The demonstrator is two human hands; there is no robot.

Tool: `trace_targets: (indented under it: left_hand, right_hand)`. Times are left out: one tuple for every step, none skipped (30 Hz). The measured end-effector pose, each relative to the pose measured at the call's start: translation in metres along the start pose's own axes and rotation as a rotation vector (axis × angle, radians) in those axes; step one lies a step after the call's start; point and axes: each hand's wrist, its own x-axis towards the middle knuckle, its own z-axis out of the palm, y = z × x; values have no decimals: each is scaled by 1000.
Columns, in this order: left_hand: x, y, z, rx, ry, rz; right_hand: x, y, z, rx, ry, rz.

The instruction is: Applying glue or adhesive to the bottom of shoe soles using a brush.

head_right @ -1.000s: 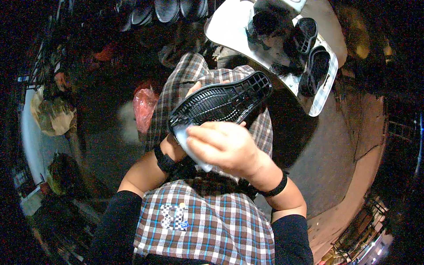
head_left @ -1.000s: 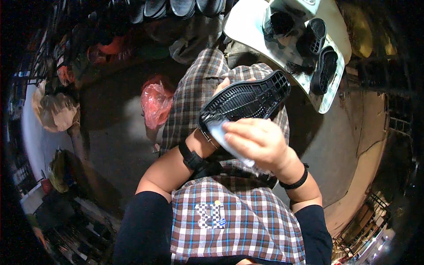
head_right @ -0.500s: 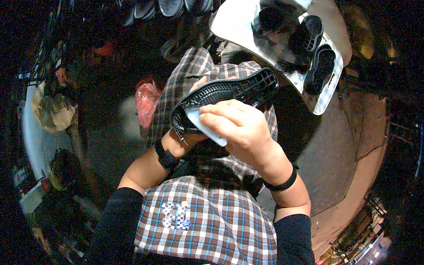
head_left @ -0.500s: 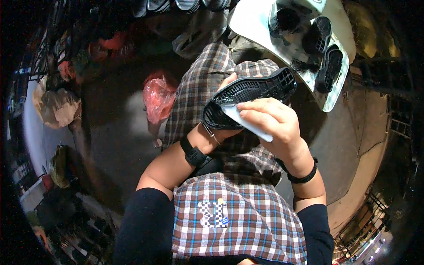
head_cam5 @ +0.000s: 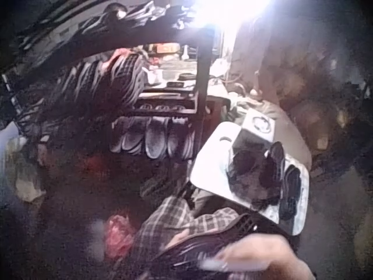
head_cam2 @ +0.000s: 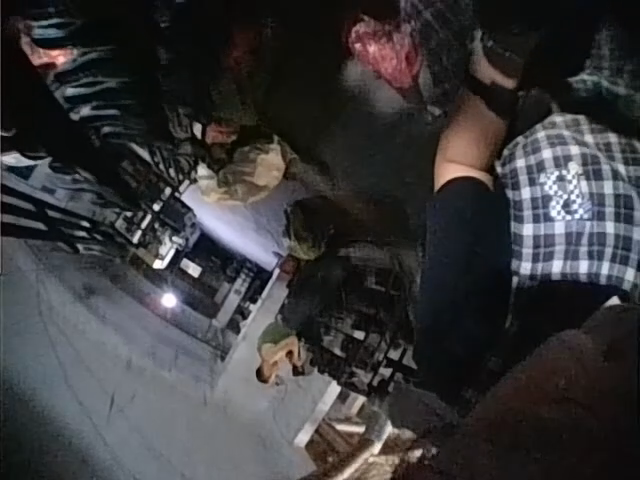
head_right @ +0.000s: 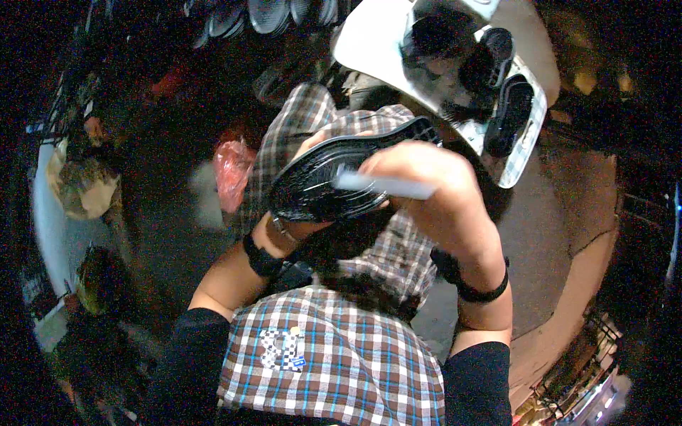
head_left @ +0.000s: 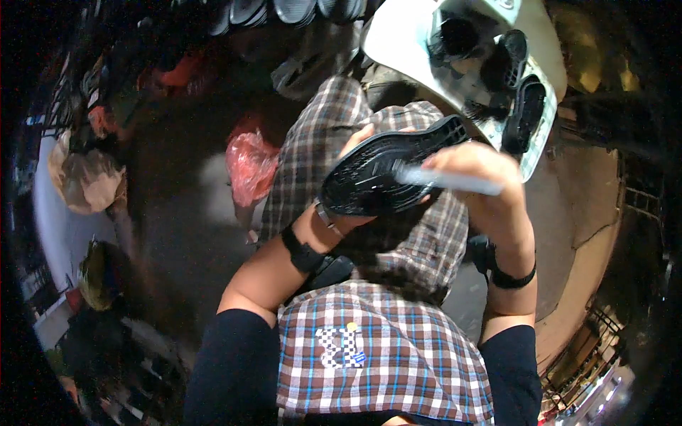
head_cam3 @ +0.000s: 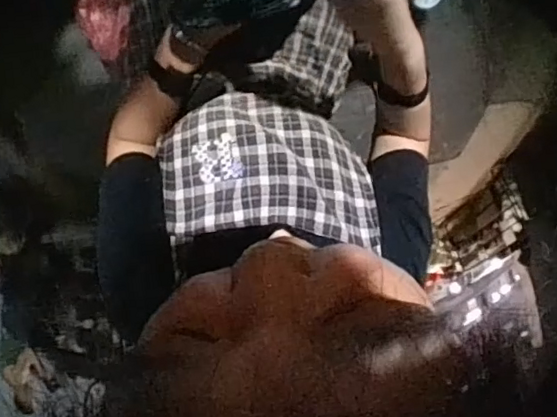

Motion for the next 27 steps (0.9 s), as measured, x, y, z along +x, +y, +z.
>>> trace_targets:
  left_hand:
    - [-1,2,2,-181,-78,-88]
    - [-2,3,7,-113,51,-95]
    - [-7,3,4,-184,57,-84]
    - [-8,0,8,-201,49,-72]
    - [-9,-2,12,-217,47,-52]
    - [-9,-2,13,-182,67,-39]
    - [-10,-2,16,-139,93,-35]
    - [-11,-2,22,-132,88,-35]
    - [-11,-2,27,-128,85,-36]
    - [-12,-3,27,-126,81,-40]
    - [-13,-3,26,-123,91,-35]
    - [-12,-3,27,-119,99,-30]
    - [-11,-3,30,-118,98,-34]
    - [-10,-4,32,-90,111,-26]
    - [-10,-5,34,-64,127,-12]
    - [-9,-6,36,-55,146,-2]
    - [-6,-5,36,-57,149,-3]
    - [-3,-5,35,-85,115,-7]
    - [-4,-2,32,-114,85,0]
    - [-5,-1,28,-114,56,2]
    - [-2,0,15,-275,39,-27]
    - [-2,-1,14,-226,45,-14]
    - [-1,-3,16,-176,47,0]
    - [0,-4,17,-177,45,3]
    - [-1,-4,17,21,38,90]
    - [-3,-4,17,215,32,172]
    - [-5,-5,17,413,26,246]
  right_hand:
    - [5,5,-18,-238,126,22]
    - [7,18,-30,-175,343,60]
    - [15,36,-50,-364,413,73]
    - [17,59,-65,-337,543,174]
    - [22,80,-76,-285,600,223]
    - [28,101,-87,-270,650,237]
    - [34,118,-99,-503,627,220]
    - [45,125,-105,-557,628,207]
    - [55,128,-106,-612,626,196]
    - [65,129,-104,-540,614,268]
    - [72,131,-102,-466,600,340]
    - [77,140,-103,-696,547,141]
    - [79,146,-107,-722,421,224]
    - [77,152,-113,-670,435,266]
    - [79,151,-115,-612,443,305]
    - [78,161,-122,-529,536,366]
    - [76,171,-133,-445,629,427]
    - [68,180,-141,-397,545,472]
    - [69,170,-142,-97,452,654]
    - [65,159,-140,149,433,622]
    - [58,144,-136,390,414,583]
    - [50,124,-128,343,388,556]
    - [39,103,-119,293,362,523]
    - [23,87,-107,237,324,423]
    - [8,74,-90,191,280,322]
    - [1,49,-67,-11,224,230]
    - [-2,25,-43,-214,173,137]
